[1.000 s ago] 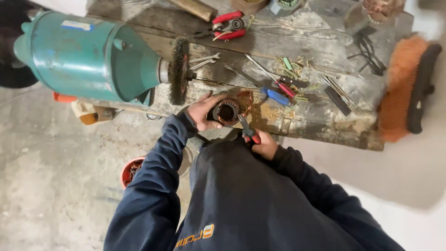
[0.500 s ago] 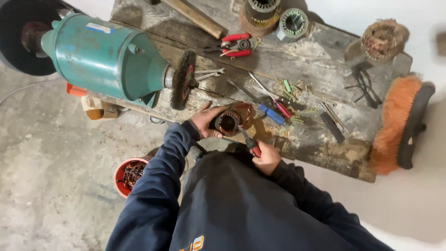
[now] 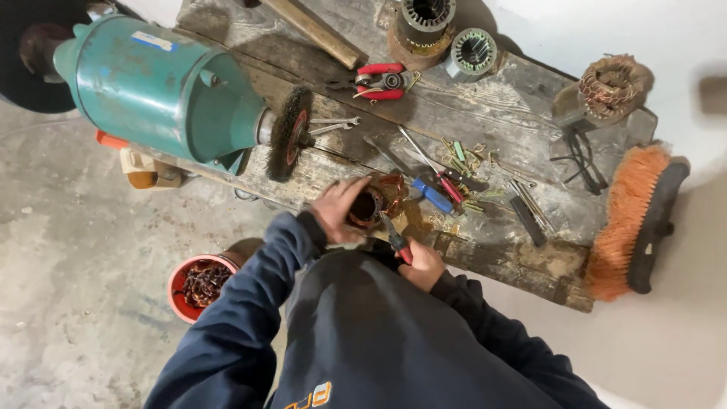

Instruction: The person holds a cylindrical motor stator and uses pliers to pull out copper wire coils from the slots. They then use a knife to scrape and clean the interior of the stator slots. The person continues to remove wire segments and clean the component using various hand tools.

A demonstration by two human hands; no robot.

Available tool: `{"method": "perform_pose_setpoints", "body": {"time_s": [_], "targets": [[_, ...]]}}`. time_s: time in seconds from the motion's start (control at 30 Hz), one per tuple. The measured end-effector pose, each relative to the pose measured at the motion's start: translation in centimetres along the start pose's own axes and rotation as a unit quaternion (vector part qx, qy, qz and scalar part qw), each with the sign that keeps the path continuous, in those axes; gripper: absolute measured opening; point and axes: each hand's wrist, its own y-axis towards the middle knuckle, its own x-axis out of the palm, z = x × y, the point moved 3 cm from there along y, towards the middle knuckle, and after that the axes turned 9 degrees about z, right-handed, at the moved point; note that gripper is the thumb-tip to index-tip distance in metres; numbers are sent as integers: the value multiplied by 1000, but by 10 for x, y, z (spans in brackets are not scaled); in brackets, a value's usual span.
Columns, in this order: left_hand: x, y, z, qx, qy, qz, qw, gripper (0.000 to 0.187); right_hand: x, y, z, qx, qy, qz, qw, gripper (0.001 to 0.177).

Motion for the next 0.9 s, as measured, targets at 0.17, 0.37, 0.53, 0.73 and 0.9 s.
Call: {"method": "perform_pose_setpoints", "body": {"time_s": [0.17, 0.37, 0.53, 0.73, 0.9], "targets": [[42, -5, -1, -34, 15, 141, 989, 116, 17, 3, 25, 7, 109, -46, 993, 43], [38, 15, -29, 109, -9, 119, 987, 105, 43, 8, 37, 44, 425, -190, 884, 53], [36, 21, -34, 153, -14, 71, 986, 103, 72, 7, 27, 41, 513, -222, 828, 56], [35, 24, -28, 98, -7, 5, 995, 95, 156, 12, 73, 105, 714, -194, 664, 62], [21, 24, -17, 111, -15, 2, 994, 107, 192, 36, 63, 10, 789, -231, 570, 55]]}}
